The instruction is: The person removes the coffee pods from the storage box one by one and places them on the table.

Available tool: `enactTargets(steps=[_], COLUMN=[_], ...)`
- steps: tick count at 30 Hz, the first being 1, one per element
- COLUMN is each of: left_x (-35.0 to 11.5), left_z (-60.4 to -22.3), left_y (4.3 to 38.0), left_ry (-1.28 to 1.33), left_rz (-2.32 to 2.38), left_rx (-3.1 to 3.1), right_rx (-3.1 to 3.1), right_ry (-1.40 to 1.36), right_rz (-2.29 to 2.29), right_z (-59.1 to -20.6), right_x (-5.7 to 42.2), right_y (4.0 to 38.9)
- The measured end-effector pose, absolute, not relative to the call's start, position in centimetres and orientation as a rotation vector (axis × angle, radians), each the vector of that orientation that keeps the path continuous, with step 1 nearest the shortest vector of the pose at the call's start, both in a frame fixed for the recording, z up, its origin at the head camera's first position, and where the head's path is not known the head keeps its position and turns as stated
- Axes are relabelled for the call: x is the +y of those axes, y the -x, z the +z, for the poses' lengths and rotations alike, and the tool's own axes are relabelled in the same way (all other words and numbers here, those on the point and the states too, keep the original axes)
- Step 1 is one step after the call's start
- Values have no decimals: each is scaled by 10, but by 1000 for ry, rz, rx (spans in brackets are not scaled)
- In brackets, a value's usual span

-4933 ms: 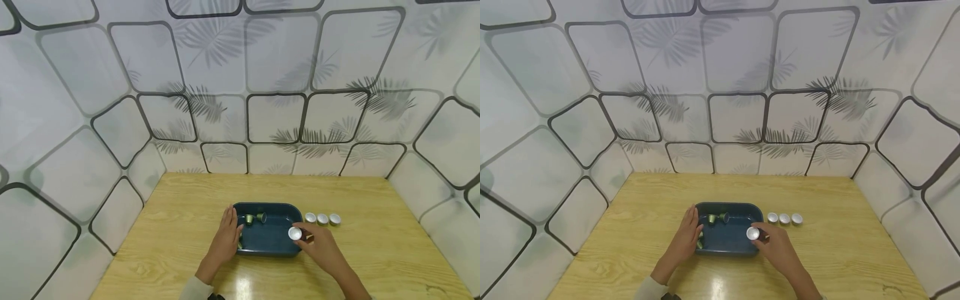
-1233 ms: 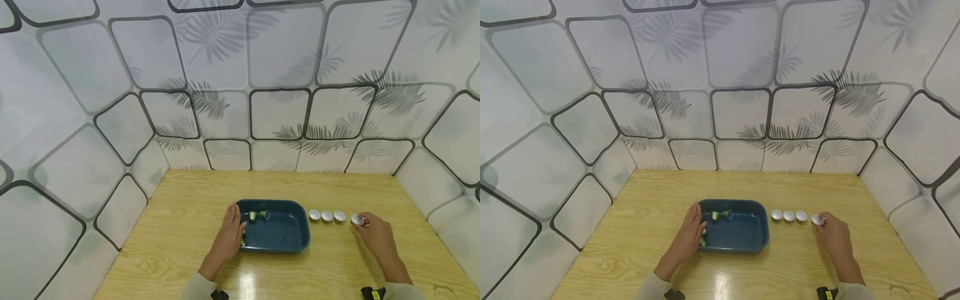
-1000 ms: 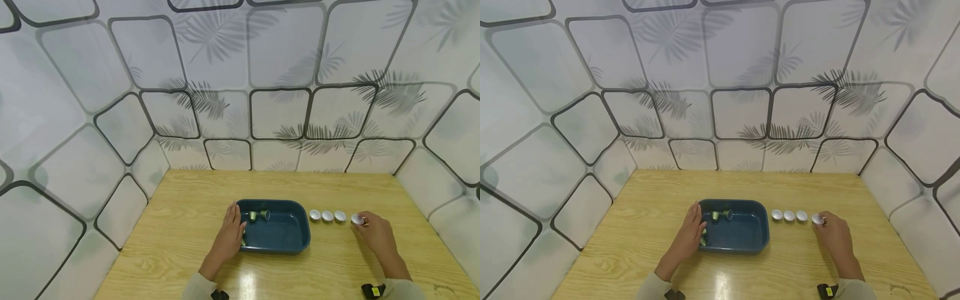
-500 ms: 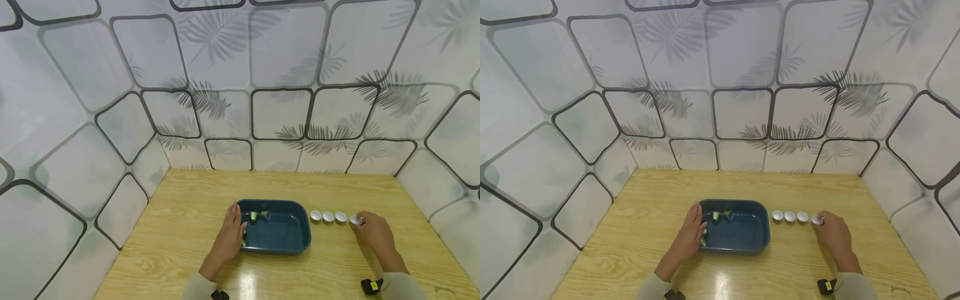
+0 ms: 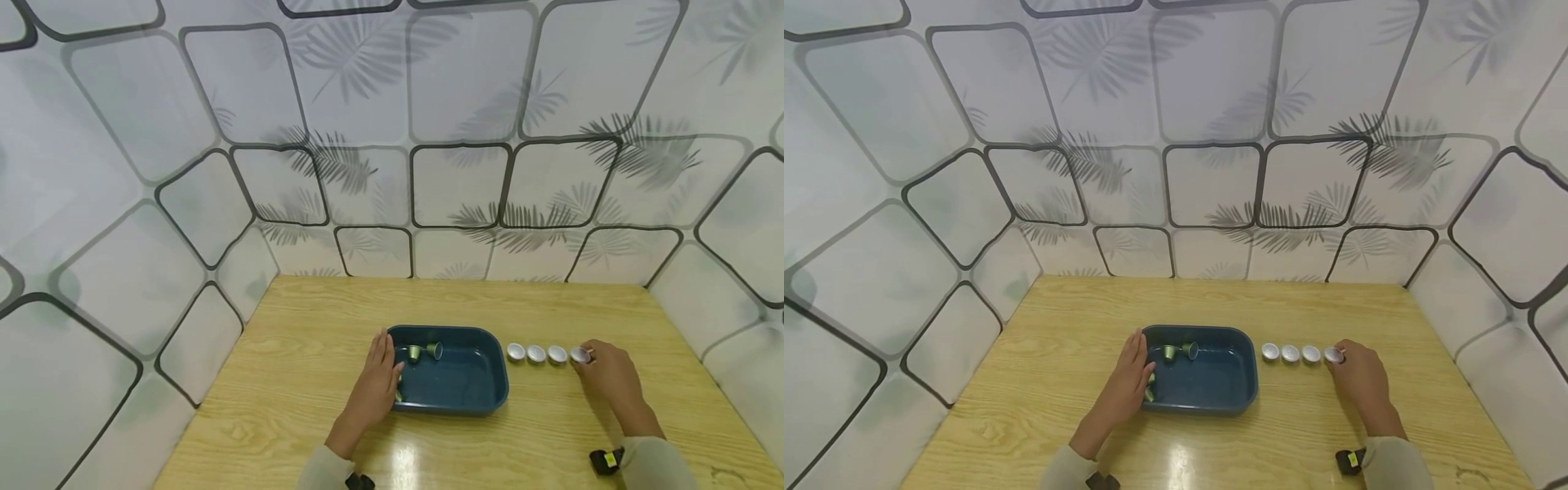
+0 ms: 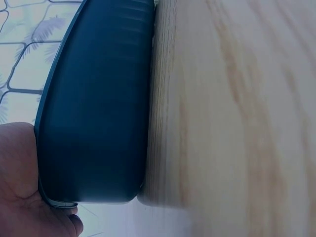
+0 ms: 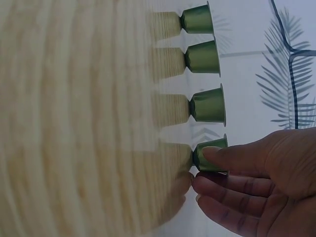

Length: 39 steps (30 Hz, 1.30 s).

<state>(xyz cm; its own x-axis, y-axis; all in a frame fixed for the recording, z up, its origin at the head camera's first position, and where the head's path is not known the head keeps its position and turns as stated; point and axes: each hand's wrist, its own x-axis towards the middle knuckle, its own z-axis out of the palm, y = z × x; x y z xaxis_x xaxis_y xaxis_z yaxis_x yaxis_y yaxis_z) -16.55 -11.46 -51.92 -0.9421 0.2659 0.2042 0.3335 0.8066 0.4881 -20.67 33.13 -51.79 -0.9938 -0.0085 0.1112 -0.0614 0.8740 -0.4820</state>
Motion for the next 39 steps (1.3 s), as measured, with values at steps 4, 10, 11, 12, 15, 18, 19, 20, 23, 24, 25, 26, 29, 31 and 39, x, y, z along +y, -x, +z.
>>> enactTargets(steps=[4,10,11,12,15,18,19,20,23,24,25,26,29,31,39], left_x=[-114,-115,-115,-115,-115,-115,-115,-116,-116,-116,-115,-115,-115,-115,-117], left_z=[-520,-520,-520,-520,-521,-522,-523,-523,-523,-523,-523,-523,-523,-522,-521], left_y=[165,166,166,167,167,168,168,168,167,167,167,167,167,167,164], left_ry=[481,468,463,458,452,450,450,450,453,455,457,459,460,461,496], left_rz=[-816,-826,-830,-833,-843,-845,-842,-840,-848,-851,-855,-860,-856,-849,-874], left_rx=[-2861,-2879,-2883,-2887,-2893,-2887,-2886,-2884,-2882,-2884,-2886,-2888,-2886,-2883,-2858], right_rx=[-2944,-2936,-2936,-2935,-2942,-2961,-2965,-2967,-2969,-2966,-2960,-2956,-2949,-2935,-2835], right_ry=[-48,-52,-52,-54,-57,-62,-62,-63,-35,-25,-15,-4,13,29,61], right_rz=[765,795,801,803,814,811,808,806,839,847,861,867,842,813,771], right_z=[-519,-521,-520,-520,-518,-516,-515,-514,-509,-507,-506,-503,-498,-496,-481], right_x=[331,331,331,331,330,330,330,329,330,330,330,330,331,330,312], right_y=[205,203,203,203,203,201,200,199,194,192,190,188,183,180,159])
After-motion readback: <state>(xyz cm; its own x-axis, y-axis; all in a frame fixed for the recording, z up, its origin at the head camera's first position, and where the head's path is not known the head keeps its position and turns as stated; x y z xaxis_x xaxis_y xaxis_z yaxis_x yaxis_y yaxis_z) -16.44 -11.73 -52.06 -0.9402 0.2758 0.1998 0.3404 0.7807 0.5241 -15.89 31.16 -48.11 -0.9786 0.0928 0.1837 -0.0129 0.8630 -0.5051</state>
